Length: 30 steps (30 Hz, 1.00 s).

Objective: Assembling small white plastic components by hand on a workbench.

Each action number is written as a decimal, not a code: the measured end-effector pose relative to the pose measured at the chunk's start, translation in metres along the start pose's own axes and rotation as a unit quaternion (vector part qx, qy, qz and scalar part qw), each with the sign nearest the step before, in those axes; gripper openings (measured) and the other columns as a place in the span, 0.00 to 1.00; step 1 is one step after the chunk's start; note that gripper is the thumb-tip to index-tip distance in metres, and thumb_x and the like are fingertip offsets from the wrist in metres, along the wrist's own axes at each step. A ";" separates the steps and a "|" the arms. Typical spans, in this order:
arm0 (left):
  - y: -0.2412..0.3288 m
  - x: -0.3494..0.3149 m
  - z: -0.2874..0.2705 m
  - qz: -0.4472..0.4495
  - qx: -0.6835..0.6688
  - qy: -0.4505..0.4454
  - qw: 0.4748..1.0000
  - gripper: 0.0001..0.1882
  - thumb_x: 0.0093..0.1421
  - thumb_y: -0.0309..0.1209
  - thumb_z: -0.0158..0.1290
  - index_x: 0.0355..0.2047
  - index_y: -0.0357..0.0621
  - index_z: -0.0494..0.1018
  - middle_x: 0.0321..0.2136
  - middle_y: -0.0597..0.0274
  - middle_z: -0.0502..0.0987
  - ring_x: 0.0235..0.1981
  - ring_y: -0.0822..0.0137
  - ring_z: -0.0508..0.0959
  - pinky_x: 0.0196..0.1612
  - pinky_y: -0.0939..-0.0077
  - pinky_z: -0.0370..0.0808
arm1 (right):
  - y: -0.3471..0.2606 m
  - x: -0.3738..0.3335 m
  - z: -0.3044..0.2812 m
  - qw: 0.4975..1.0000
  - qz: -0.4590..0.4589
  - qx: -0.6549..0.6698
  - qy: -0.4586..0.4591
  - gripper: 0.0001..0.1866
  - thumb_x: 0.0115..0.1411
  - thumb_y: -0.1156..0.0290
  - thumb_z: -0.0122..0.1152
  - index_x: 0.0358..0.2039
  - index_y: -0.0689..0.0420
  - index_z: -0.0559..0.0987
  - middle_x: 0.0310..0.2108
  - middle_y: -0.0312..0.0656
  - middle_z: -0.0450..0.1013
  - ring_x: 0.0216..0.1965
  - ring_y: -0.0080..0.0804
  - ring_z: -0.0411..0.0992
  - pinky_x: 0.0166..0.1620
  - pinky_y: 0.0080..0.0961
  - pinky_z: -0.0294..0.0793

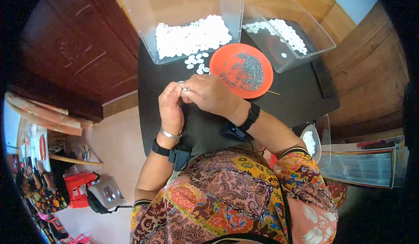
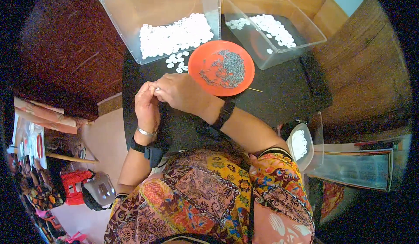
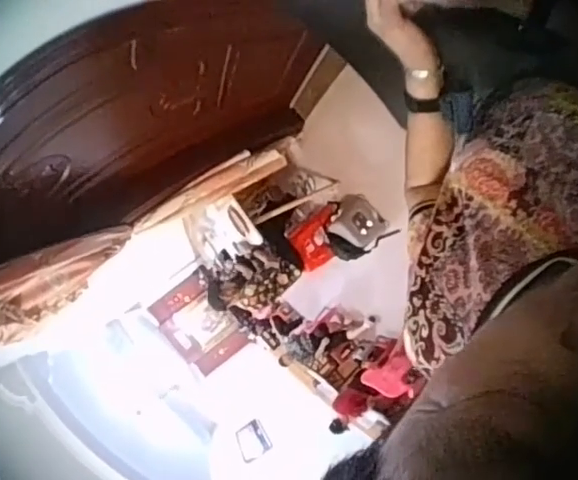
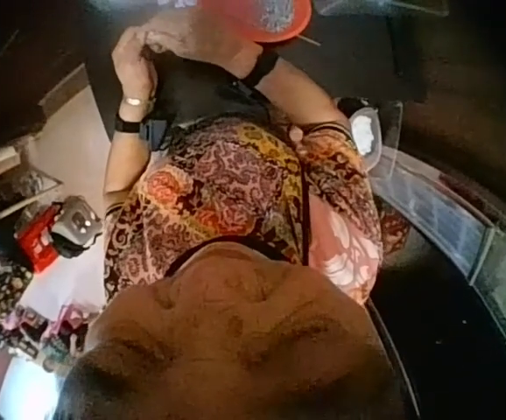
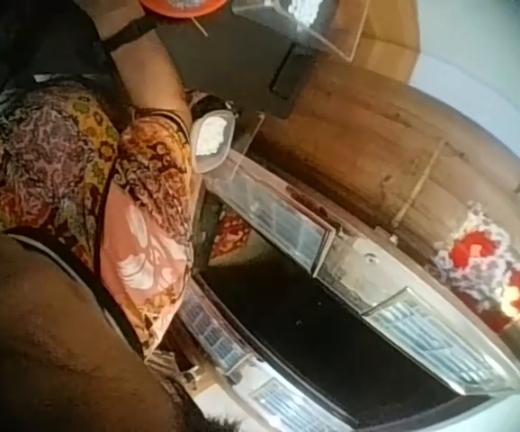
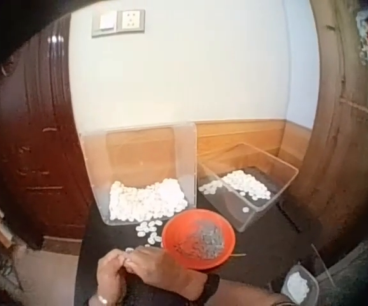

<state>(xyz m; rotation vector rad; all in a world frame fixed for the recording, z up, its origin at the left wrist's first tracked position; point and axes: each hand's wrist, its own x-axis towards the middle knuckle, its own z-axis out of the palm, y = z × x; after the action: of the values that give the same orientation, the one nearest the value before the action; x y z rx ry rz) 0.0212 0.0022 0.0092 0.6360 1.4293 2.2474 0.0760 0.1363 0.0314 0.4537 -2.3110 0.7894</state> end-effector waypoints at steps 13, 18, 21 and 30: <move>0.004 0.019 -0.028 0.087 -0.029 0.179 0.980 0.10 0.61 0.32 0.42 0.27 0.40 0.68 0.18 0.63 0.67 0.21 0.70 0.67 0.28 0.78 0.68 | 0.053 0.024 -0.192 0.854 0.154 -0.451 0.209 0.10 0.53 0.68 0.58 0.36 0.52 0.80 0.36 0.44 0.75 0.38 0.41 0.73 0.41 0.32 0.72; 0.002 0.018 -0.035 0.077 -0.012 0.182 0.980 0.10 0.62 0.32 0.42 0.27 0.40 0.68 0.19 0.64 0.68 0.20 0.71 0.68 0.27 0.79 0.67 | 0.031 0.026 -0.118 0.948 0.257 -0.160 0.095 0.09 0.53 0.70 0.60 0.34 0.58 0.79 0.33 0.39 0.75 0.34 0.30 0.73 0.40 0.24 0.71; 0.003 0.020 -0.032 0.068 -0.031 0.185 0.980 0.10 0.60 0.30 0.42 0.25 0.40 0.69 0.17 0.66 0.68 0.19 0.74 0.68 0.25 0.82 0.65 | 0.023 0.023 -0.053 0.986 0.147 -0.072 -0.046 0.07 0.51 0.71 0.59 0.30 0.58 0.80 0.28 0.42 0.74 0.32 0.33 0.73 0.36 0.27 0.71; -0.002 0.023 -0.033 0.048 -0.038 0.178 0.982 0.10 0.61 0.31 0.43 0.25 0.40 0.68 0.18 0.65 0.68 0.19 0.74 0.67 0.25 0.81 0.67 | 0.040 0.013 0.024 0.966 0.092 -0.150 -0.191 0.06 0.48 0.73 0.58 0.27 0.56 0.80 0.26 0.44 0.73 0.33 0.43 0.72 0.37 0.35 0.72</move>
<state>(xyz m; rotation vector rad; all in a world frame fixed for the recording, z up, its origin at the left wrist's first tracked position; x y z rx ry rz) -0.0159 -0.0080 -0.0016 0.2920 1.4886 2.5752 0.0355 0.1493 0.0084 0.2738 -2.8088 0.4469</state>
